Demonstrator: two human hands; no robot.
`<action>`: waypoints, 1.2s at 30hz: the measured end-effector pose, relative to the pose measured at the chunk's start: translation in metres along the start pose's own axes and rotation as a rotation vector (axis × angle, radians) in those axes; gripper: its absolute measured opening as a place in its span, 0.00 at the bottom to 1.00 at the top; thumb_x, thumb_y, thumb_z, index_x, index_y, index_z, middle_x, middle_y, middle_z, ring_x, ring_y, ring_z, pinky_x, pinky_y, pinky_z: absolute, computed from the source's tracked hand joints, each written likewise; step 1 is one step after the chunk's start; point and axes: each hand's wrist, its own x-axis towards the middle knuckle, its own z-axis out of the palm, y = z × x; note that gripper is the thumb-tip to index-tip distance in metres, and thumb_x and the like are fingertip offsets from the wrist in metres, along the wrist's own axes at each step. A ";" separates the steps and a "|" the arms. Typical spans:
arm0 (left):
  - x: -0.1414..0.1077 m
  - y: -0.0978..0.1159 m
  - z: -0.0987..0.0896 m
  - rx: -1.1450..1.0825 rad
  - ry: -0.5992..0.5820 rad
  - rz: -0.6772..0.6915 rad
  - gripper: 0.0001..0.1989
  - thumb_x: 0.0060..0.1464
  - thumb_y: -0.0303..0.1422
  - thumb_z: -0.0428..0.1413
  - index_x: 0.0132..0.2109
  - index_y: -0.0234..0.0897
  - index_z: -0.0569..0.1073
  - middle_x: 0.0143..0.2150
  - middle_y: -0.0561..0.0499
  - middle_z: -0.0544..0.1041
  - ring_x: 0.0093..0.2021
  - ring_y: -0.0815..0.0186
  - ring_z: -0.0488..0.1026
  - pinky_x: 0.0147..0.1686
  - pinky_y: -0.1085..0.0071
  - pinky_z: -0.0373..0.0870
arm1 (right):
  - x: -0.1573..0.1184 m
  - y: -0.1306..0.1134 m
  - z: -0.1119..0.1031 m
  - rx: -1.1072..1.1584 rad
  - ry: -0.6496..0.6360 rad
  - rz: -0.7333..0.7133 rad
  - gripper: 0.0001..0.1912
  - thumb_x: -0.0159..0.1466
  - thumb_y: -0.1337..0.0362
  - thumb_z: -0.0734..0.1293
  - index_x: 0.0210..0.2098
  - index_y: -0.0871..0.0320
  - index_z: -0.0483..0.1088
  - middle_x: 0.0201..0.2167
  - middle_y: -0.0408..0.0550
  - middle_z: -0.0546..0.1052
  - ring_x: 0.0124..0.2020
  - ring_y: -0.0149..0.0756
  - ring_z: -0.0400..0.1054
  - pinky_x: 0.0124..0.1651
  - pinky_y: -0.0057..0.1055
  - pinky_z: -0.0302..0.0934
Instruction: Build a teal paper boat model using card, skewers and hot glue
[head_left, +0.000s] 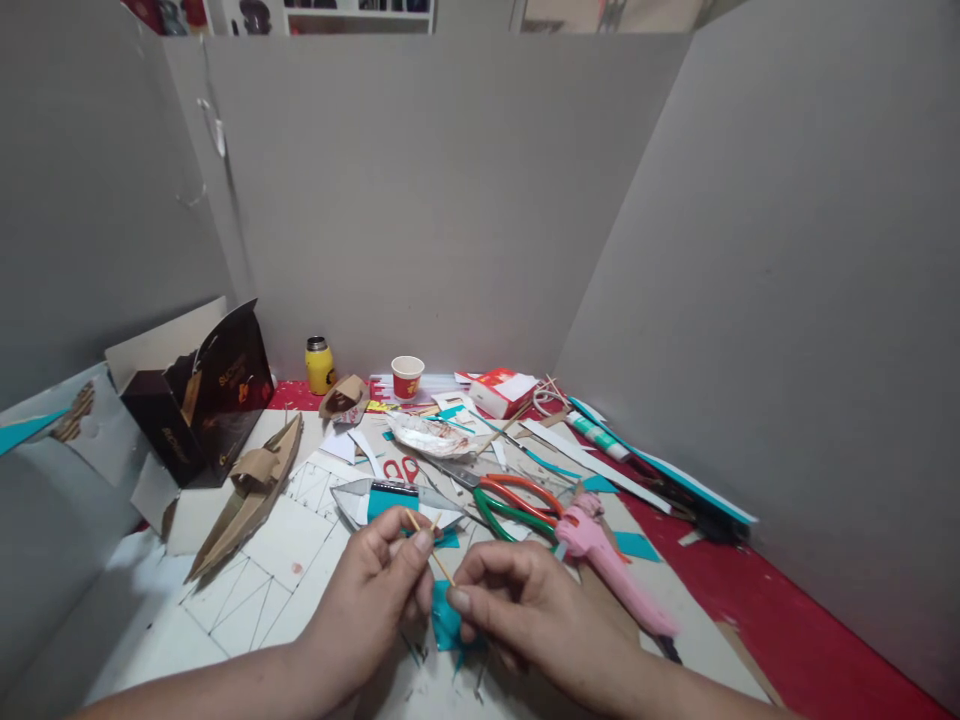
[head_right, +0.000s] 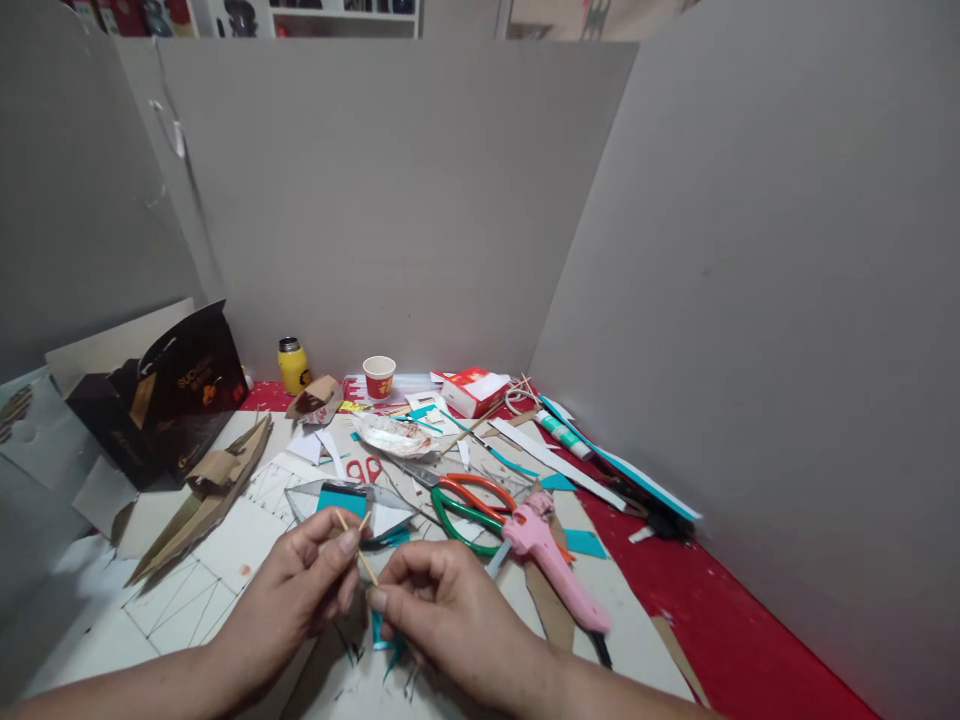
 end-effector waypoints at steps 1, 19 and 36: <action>0.000 0.000 0.000 -0.008 0.001 -0.006 0.17 0.58 0.47 0.53 0.34 0.36 0.65 0.16 0.61 0.63 0.16 0.77 0.51 0.17 0.79 0.46 | 0.000 0.002 0.000 0.008 -0.001 0.001 0.15 0.54 0.55 0.72 0.25 0.61 0.70 0.19 0.41 0.72 0.15 0.22 0.56 0.19 0.21 0.48; -0.001 0.002 0.001 -0.051 0.023 -0.085 0.19 0.49 0.47 0.61 0.29 0.34 0.69 0.16 0.58 0.66 0.15 0.76 0.60 0.18 0.79 0.57 | 0.000 0.015 -0.001 0.056 -0.064 -0.100 0.15 0.59 0.53 0.69 0.27 0.60 0.71 0.21 0.42 0.71 0.17 0.23 0.54 0.18 0.22 0.45; 0.003 0.001 -0.004 -0.227 -0.010 -0.160 0.16 0.51 0.41 0.62 0.29 0.30 0.74 0.20 0.52 0.73 0.14 0.77 0.62 0.16 0.80 0.58 | -0.002 0.015 0.002 0.198 -0.134 -0.008 0.20 0.56 0.50 0.72 0.27 0.62 0.69 0.18 0.43 0.73 0.12 0.20 0.55 0.15 0.18 0.48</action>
